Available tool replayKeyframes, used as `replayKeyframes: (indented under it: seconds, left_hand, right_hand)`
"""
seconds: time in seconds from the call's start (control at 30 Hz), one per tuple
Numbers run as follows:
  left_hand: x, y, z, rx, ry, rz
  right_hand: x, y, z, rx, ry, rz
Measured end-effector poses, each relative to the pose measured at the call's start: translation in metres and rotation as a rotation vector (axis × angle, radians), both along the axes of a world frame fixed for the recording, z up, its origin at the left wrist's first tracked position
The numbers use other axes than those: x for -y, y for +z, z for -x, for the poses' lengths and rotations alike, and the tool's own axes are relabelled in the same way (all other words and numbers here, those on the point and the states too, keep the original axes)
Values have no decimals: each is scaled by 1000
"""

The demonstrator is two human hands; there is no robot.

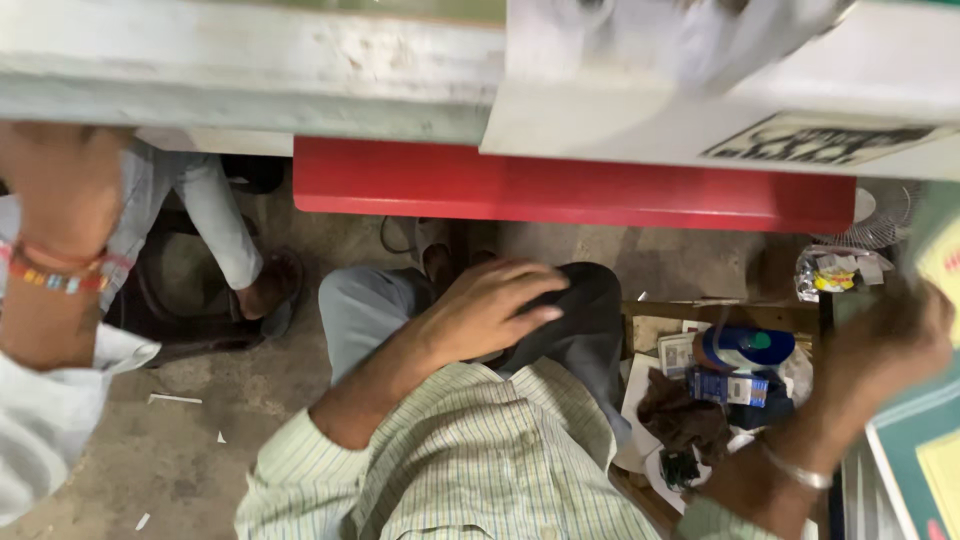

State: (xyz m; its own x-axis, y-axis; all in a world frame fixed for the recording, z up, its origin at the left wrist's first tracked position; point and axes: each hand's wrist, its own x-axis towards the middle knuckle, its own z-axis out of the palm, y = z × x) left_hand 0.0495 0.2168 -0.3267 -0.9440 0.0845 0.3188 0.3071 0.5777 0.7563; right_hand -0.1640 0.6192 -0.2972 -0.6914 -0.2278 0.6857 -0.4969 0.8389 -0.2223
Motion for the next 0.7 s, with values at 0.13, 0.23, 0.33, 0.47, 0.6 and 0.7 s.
replayKeyframes:
  seconds: [0.13,0.23,0.33,0.47,0.6,0.7]
  left_hand:
    - [-34,43,71,-435,5,499]
    - [-51,73,135,-802,120,668]
    - [-48,92,206,-905,295,972]
    - [-13,82,247,-586,98,924]
    - [83,70,220,-622,360,387]
    - [170,61,159,-827,677,1265]
  right_hand:
    - [99,44,20,-104,143,-55]
    - [156,66,25,-134,298,-94]
    - [192,75,29,-156,439,-98]
    - [199,67,32,-148,474,-196]
    - [155,59,48,-70,378,-306]
    - [123,59,86,-72,327,-354]
